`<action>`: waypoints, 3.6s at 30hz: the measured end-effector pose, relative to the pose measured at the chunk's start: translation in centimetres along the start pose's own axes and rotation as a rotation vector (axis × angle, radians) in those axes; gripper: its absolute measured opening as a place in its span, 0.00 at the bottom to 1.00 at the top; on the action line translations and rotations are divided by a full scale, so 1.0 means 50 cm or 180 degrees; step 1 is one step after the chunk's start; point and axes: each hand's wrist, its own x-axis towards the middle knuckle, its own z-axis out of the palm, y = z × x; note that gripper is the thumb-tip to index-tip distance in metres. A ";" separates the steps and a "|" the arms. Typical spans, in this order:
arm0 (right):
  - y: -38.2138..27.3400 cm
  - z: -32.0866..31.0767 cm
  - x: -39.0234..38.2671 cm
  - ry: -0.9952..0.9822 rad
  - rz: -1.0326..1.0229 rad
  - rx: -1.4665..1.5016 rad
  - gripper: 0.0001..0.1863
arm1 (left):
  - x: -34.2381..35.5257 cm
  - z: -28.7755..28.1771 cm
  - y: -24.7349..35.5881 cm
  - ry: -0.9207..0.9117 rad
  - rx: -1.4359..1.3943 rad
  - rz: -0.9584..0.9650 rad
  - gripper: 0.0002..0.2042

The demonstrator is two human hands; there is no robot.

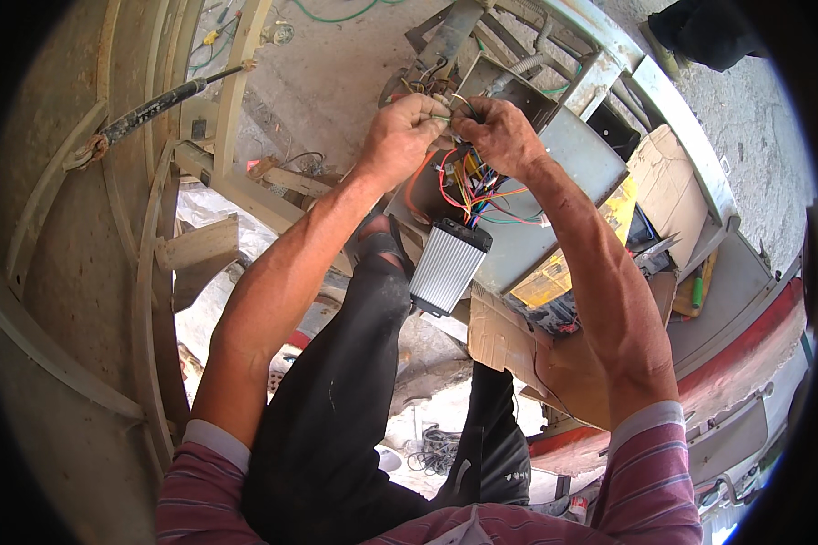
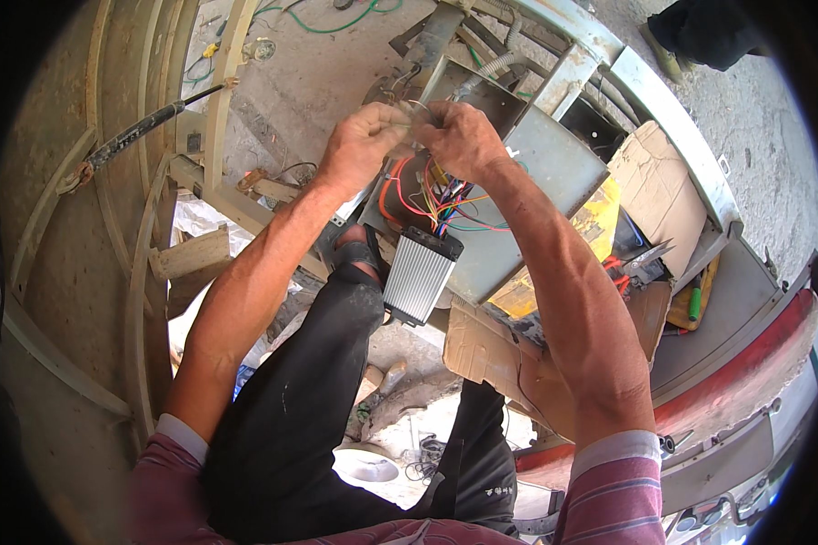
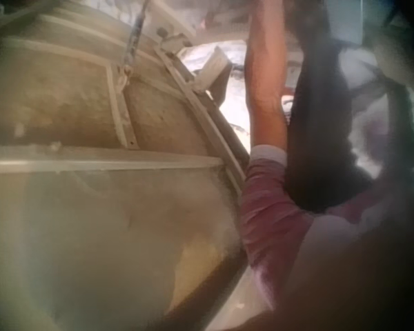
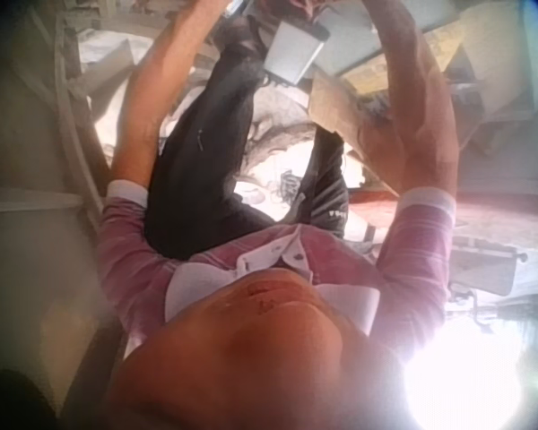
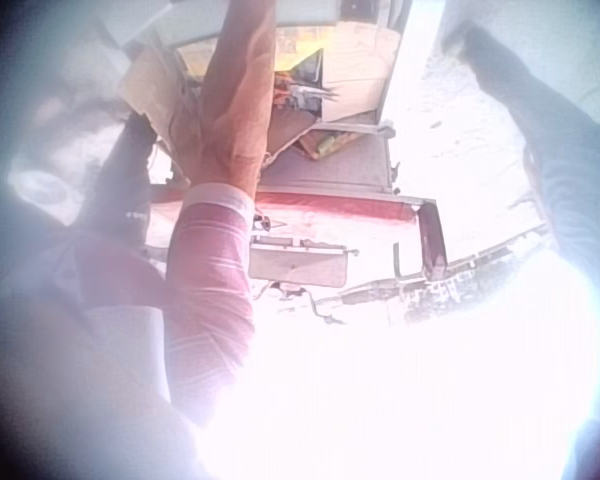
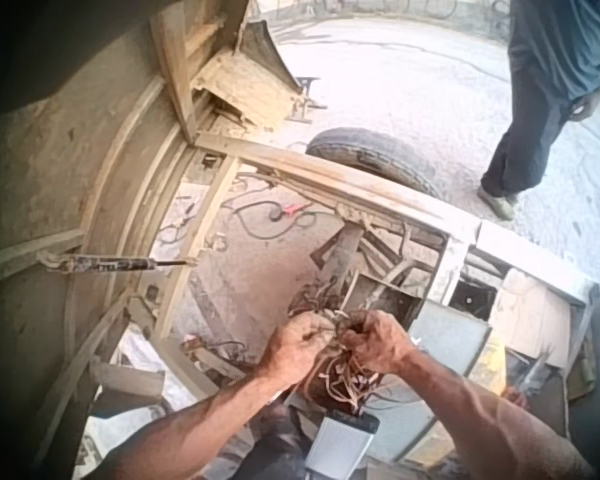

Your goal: The person sits on the ground and works on a wiring harness connected to a silver heat sink. They strip wire ends, twist wires together, and use orange-handled pliers to cut and crimp connections. The person also handles a roll of electrical tape near the end.

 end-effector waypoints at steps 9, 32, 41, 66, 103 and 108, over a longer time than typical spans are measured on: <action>-0.012 0.004 -0.012 0.0243 -0.0041 -0.0099 0.13 | -0.001 0.004 0.007 0.0134 0.0459 0.0459 0.07; -0.004 0.007 -0.018 0.0507 -0.0309 -0.0144 0.15 | -0.021 0.000 0.020 0.0054 0.0440 -0.0576 0.10; -0.047 0.019 -0.091 0.0669 0.0737 0.0210 0.23 | -0.065 0.072 0.013 0.0246 -0.1115 -0.1000 0.14; 0.018 -0.128 -0.047 -0.0394 0.0309 -0.0243 0.19 | -0.171 0.232 0.159 -0.1374 0.2246 0.2333 0.08; 0.057 -0.119 -0.022 -0.0455 0.0097 -0.0402 0.20 | -0.252 0.755 -0.246 -0.1523 0.4557 0.3257 0.19; 0.047 -0.112 -0.034 -0.0356 0.0123 -0.0057 0.18 | -0.247 0.758 -0.240 -0.1598 0.4469 0.3075 0.19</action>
